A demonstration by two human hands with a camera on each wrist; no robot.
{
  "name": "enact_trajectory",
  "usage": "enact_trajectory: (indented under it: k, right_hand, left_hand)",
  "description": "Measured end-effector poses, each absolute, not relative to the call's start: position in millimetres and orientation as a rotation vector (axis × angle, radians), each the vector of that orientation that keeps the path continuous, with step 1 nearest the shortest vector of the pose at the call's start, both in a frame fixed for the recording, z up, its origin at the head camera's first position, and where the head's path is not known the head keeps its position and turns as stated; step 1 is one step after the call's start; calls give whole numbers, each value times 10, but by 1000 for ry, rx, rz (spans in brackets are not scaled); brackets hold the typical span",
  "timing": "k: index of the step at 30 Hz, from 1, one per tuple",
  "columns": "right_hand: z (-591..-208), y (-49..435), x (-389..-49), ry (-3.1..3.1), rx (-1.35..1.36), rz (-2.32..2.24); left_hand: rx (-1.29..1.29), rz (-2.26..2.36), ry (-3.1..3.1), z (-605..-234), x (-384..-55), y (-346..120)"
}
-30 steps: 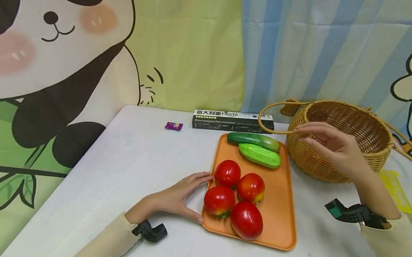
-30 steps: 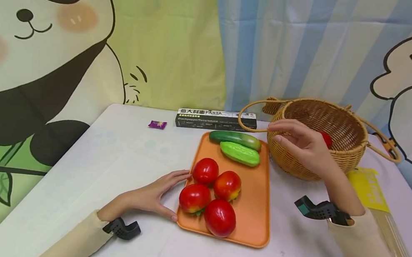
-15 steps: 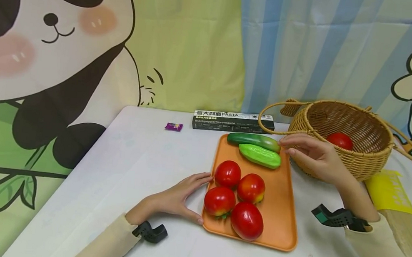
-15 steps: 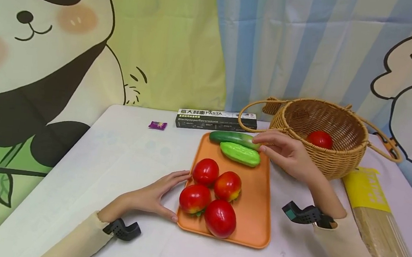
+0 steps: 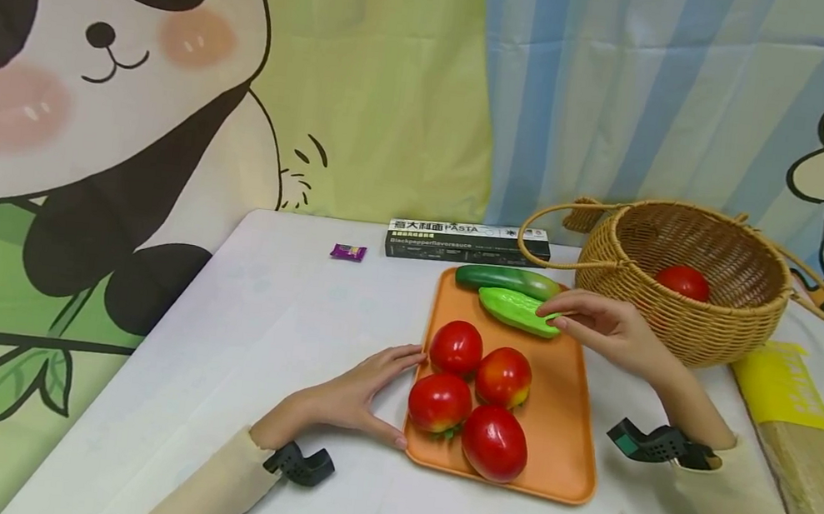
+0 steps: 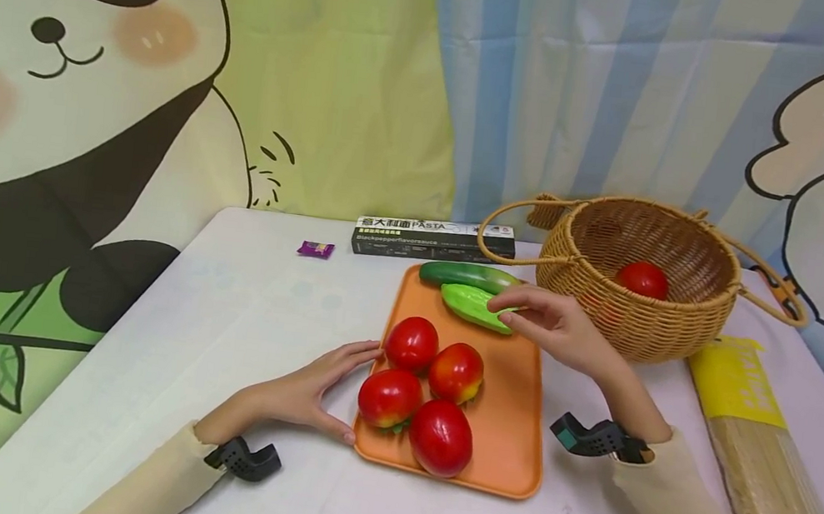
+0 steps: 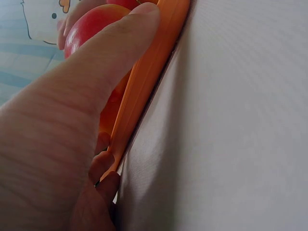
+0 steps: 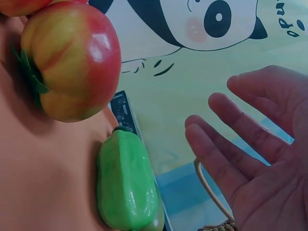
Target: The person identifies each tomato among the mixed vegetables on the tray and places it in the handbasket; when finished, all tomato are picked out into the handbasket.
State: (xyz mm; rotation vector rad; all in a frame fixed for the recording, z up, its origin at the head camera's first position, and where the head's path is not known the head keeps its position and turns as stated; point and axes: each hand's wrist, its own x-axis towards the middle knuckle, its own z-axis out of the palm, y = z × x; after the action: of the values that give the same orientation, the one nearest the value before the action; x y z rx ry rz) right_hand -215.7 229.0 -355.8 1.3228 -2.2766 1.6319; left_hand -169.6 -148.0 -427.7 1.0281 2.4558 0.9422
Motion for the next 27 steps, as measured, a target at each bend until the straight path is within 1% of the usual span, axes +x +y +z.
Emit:
enact_trajectory:
  k: [7, 14, 21, 27]
  right_hand:
    - [-3652, 2221, -2160, -2526, 1341, 1578]
    - [-3764, 2150, -2158, -2618, 1559, 1631]
    - [-3860, 2089, -2140, -2803, 1499, 1607]
    - [-3889, 2055, -2140, -2816, 1489, 1602]
  left_hand:
    - [1065, 942, 2478, -4293, -1700, -1515]
    - [1057, 957, 2472, -4314, -1688, -1510]
    - [1055, 943, 2477, -4311, -1695, -1505]
    - [1084, 949, 2477, -4280, -1698, -1505]
